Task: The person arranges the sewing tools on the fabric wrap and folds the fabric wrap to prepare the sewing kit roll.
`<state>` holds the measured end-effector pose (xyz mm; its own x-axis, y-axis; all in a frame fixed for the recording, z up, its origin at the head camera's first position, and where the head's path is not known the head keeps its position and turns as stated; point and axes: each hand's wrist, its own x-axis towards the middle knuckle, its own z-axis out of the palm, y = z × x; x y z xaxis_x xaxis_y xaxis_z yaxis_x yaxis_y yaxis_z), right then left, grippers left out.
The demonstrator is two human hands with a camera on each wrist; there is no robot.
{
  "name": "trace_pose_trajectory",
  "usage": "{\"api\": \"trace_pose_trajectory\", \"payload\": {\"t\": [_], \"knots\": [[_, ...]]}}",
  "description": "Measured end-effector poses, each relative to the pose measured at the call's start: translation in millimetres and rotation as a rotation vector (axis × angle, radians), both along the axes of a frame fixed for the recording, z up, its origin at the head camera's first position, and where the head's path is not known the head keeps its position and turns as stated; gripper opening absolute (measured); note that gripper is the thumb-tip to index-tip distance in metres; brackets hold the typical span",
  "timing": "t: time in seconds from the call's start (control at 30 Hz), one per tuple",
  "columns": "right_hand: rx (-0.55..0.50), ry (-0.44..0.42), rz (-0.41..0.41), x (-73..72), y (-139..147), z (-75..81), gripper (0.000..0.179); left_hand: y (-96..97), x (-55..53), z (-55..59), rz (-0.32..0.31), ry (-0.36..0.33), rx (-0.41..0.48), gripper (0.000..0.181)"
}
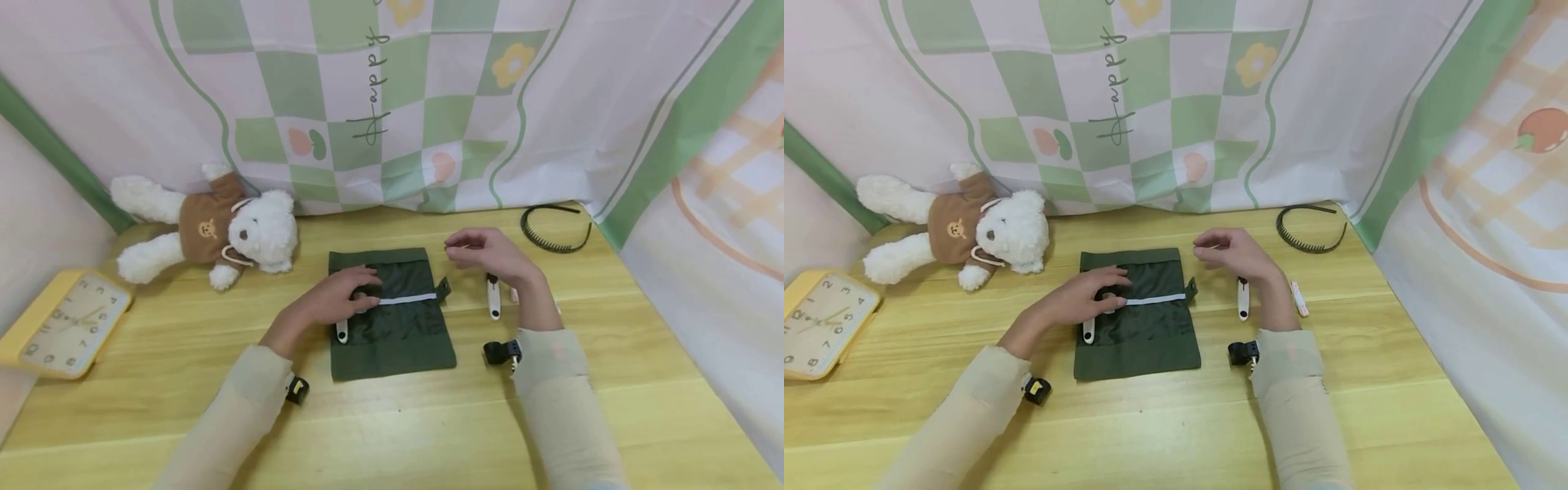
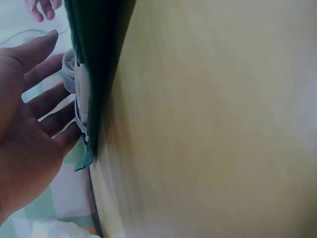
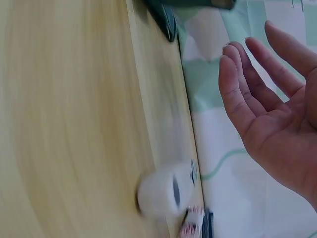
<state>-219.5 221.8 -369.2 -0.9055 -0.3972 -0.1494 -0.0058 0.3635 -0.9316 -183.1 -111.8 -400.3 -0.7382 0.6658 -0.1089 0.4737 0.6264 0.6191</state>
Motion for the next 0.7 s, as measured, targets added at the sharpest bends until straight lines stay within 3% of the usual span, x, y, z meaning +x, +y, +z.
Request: {"api": "trace_pose_trajectory", "payload": {"t": [0.37, 0.7], "knots": [[0.129, -0.026, -0.126, 6.0, 40.4, 2.4, 0.056, 0.9, -3.6, -4.8, -0.036, 0.021, -0.048, 0.043], [0.175, -0.086, -0.149, 8.2, 57.2, -2.9, 0.060, 0.2, -4.5, -5.3, -0.050, 0.025, -0.047, 0.031]]}}
